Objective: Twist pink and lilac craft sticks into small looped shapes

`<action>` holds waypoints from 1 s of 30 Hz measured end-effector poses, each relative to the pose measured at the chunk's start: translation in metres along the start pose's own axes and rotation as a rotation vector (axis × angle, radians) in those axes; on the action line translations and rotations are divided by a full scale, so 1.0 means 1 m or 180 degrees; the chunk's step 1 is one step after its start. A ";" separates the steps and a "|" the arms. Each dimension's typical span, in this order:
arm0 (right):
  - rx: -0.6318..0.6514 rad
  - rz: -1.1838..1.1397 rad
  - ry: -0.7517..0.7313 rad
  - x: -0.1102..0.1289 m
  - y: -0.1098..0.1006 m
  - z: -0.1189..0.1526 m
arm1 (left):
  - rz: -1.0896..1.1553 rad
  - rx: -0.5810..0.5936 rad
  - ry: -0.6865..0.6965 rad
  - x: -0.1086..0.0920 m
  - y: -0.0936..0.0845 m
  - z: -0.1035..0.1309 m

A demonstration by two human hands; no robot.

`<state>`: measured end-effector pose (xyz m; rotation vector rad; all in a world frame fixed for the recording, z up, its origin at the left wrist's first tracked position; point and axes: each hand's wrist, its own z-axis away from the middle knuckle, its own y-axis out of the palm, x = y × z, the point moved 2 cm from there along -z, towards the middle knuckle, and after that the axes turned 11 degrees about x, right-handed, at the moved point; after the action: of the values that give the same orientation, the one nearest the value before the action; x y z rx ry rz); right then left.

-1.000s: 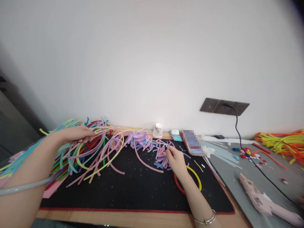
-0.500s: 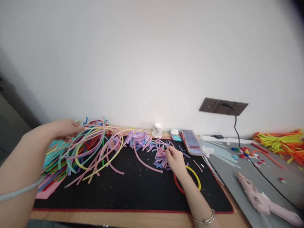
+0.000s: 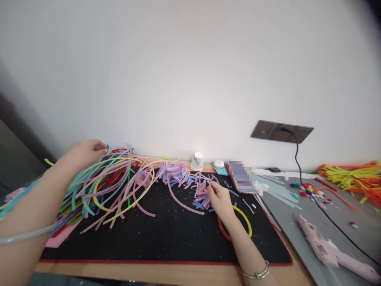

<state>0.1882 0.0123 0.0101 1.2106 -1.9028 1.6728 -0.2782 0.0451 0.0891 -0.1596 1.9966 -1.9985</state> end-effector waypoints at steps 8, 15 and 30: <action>-0.0004 0.0069 0.0025 -0.003 0.000 0.000 | -0.0512 0.0415 0.0100 -0.001 0.032 -0.040; 0.0016 0.0108 0.0000 -0.002 0.000 0.000 | -0.0455 0.0311 0.0064 -0.010 0.002 -0.030; -0.0020 0.0120 -0.0057 0.002 -0.001 0.001 | 0.1040 0.1307 0.0020 -0.077 0.028 0.032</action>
<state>0.1878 0.0104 0.0117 1.1985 -1.9519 1.6791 -0.1923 0.0374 0.0729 0.2491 1.4566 -2.1280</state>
